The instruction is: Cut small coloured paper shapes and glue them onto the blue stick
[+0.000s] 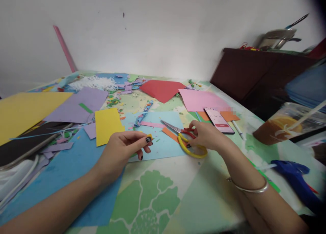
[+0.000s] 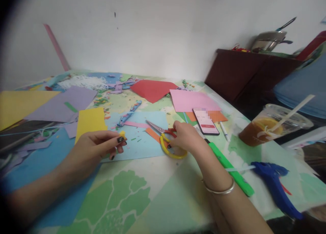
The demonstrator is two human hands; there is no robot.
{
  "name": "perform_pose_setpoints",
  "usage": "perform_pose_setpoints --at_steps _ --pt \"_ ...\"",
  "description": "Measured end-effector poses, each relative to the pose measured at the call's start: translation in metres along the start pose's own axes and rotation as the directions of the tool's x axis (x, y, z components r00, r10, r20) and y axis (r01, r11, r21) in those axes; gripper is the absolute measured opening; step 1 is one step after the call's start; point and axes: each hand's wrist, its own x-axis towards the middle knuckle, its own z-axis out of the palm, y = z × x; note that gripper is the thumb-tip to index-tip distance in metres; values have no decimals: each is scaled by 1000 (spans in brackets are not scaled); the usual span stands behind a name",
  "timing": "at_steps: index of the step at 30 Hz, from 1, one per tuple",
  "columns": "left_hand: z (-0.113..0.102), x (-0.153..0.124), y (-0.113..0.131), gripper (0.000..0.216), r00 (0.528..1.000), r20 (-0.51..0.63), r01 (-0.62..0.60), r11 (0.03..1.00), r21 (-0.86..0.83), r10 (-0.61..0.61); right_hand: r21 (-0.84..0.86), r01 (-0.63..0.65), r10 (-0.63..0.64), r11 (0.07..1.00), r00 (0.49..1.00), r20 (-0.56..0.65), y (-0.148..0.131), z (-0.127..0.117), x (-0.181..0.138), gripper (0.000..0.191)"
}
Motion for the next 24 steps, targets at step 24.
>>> perform_pose_setpoints --at_steps 24 --pt "-3 -1 4 15 999 -40 24 968 -251 -35 714 242 -319 656 947 -28 -53 20 -30 46"
